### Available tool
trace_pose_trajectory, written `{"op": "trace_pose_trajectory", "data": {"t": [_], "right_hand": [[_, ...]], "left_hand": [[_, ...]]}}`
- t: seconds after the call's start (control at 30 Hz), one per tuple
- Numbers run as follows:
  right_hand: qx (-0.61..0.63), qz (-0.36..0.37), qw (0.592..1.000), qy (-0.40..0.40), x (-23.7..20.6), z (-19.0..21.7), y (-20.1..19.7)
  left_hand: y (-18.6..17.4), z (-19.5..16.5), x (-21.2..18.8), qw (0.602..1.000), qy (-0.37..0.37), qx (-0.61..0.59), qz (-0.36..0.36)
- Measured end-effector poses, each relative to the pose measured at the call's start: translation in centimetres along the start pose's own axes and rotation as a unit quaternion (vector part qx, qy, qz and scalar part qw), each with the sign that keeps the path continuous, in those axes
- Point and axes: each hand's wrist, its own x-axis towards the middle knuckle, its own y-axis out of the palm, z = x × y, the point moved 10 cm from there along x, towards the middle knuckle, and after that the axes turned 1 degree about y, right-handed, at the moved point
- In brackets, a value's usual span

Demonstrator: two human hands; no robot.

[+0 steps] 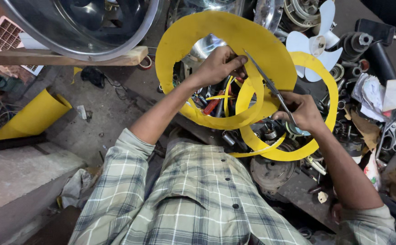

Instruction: The person holds a yellow rubber ring on a cluttered workbench and cuts it open with scissors, then cuts additional rings from the material. They later press and align the cut ends of a ring together with both hands, working the joint along the seam.

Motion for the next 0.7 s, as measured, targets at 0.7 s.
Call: {"op": "trace_pose_trajectory", "data": {"t": [0.7], "right_hand": [[0.027, 0.026, 0.990, 0.138, 0.8, -1.5, -0.4]], "left_hand": [[0.7, 0.7, 0.0, 0.999, -0.028, -0.028, 0.008]]}}
